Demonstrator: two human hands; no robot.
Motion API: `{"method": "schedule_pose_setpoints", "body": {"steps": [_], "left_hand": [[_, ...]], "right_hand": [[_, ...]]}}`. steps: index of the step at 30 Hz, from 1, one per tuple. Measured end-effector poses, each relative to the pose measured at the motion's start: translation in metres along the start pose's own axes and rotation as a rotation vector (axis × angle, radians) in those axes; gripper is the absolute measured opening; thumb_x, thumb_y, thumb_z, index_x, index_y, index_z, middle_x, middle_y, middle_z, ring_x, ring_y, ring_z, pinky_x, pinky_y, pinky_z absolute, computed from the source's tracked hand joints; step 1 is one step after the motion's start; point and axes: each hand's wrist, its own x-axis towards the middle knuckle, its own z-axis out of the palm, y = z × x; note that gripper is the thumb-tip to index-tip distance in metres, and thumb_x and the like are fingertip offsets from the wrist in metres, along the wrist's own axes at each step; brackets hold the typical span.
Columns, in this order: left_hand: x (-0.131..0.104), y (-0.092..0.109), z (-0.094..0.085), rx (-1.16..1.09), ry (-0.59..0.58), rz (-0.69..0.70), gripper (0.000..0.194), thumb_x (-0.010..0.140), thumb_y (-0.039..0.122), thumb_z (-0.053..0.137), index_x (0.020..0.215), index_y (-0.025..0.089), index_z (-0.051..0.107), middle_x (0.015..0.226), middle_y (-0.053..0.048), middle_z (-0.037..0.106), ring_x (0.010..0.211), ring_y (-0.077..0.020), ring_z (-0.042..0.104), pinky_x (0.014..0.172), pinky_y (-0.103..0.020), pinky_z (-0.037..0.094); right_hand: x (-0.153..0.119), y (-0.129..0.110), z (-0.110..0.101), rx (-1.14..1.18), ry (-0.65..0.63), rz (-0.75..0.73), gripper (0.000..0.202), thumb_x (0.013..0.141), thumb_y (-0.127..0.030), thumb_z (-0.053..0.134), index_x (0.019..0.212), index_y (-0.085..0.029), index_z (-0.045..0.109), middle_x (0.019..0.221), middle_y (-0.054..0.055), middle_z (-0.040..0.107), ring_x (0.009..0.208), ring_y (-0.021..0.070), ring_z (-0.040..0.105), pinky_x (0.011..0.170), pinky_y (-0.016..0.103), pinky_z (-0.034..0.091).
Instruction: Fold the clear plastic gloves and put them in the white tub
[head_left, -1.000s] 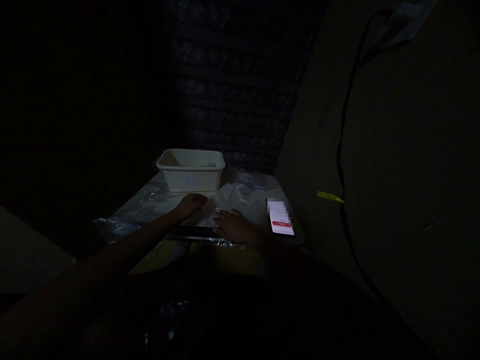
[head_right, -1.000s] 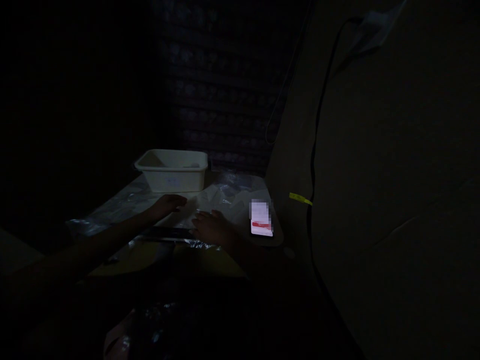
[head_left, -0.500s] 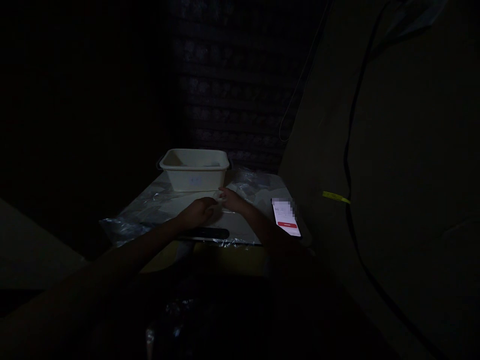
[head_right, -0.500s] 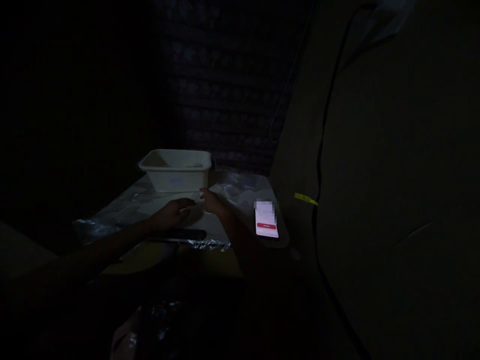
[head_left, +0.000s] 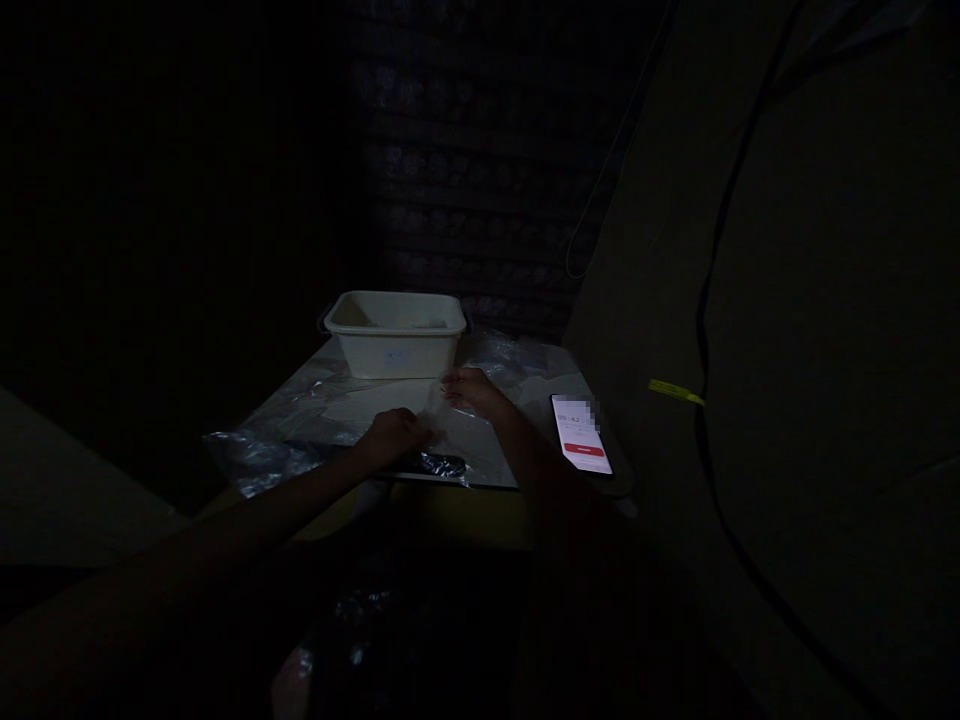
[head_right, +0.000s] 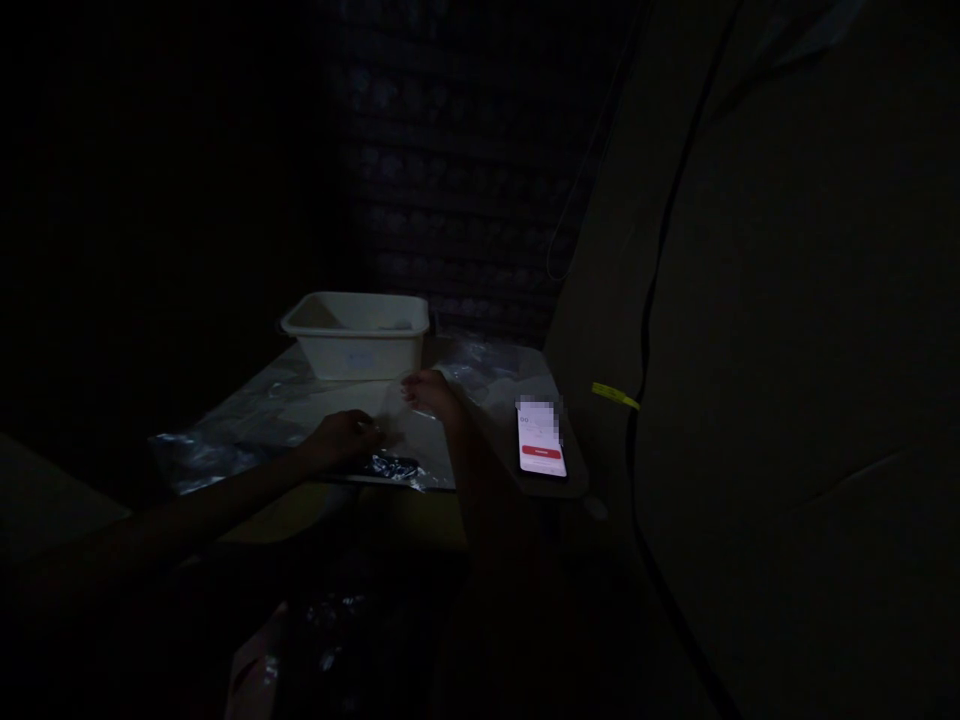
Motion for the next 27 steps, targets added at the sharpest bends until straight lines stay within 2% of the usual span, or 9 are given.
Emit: {"method": "schedule_pose_setpoints", "body": {"steps": [3,5,10,15,21,27], "left_hand": [[-0.007,0.003,-0.005,0.139,-0.101,0.026,0.031,0.064,0.039,0.040,0.058,0.013,0.057,0.055,-0.004,0.058,0.056,-0.0145,0.054,0.046,-0.019,0.036],[-0.010,0.003,-0.006,0.204,-0.115,0.049,0.027,0.063,0.034,0.041,0.053,0.013,0.056,0.051,-0.003,0.055,0.053,-0.0136,0.053,0.044,-0.019,0.033],[-0.013,-0.002,-0.007,0.300,-0.138,0.104,0.026,0.063,0.032,0.041,0.053,0.014,0.056,0.049,-0.003,0.054,0.050,-0.0130,0.051,0.043,-0.020,0.031],[-0.020,-0.002,-0.006,0.381,-0.167,0.142,0.029,0.067,0.032,0.037,0.063,0.013,0.059,0.061,-0.007,0.059,0.055,-0.0142,0.054,0.045,-0.020,0.033],[-0.030,0.009,-0.006,0.511,-0.132,0.106,0.031,0.068,0.032,0.037,0.072,0.012,0.060,0.070,-0.012,0.060,0.065,-0.0201,0.057,0.052,-0.025,0.039],[-0.035,0.016,-0.005,0.544,-0.121,0.160,0.031,0.068,0.031,0.037,0.073,0.012,0.061,0.071,-0.015,0.060,0.065,-0.0242,0.057,0.053,-0.030,0.041]], "right_hand": [[0.000,0.002,0.001,0.057,0.012,0.001,0.010,0.061,-0.007,0.049,0.064,-0.015,0.051,0.053,-0.005,0.051,0.048,0.0049,0.048,0.052,0.020,0.040],[0.001,0.004,0.002,0.046,0.024,-0.006,0.010,0.061,-0.006,0.048,0.063,-0.015,0.051,0.052,-0.005,0.051,0.047,0.0049,0.048,0.051,0.020,0.040],[0.005,0.008,0.004,-0.015,0.071,-0.042,0.012,0.060,-0.003,0.046,0.058,-0.014,0.050,0.047,-0.005,0.049,0.044,0.0046,0.046,0.047,0.018,0.038],[0.009,0.015,0.000,-0.137,0.122,-0.096,0.014,0.058,-0.003,0.043,0.053,-0.014,0.050,0.043,-0.006,0.046,0.040,0.0047,0.043,0.045,0.017,0.036],[0.015,0.020,-0.008,-0.520,0.157,-0.297,0.014,0.057,-0.006,0.045,0.053,-0.014,0.056,0.054,-0.003,0.054,0.054,0.0079,0.049,0.055,0.019,0.038],[0.014,0.021,-0.019,-0.964,0.136,-0.410,0.020,0.062,-0.008,0.043,0.066,-0.016,0.061,0.074,0.002,0.059,0.072,0.0107,0.051,0.069,0.021,0.037]]}}
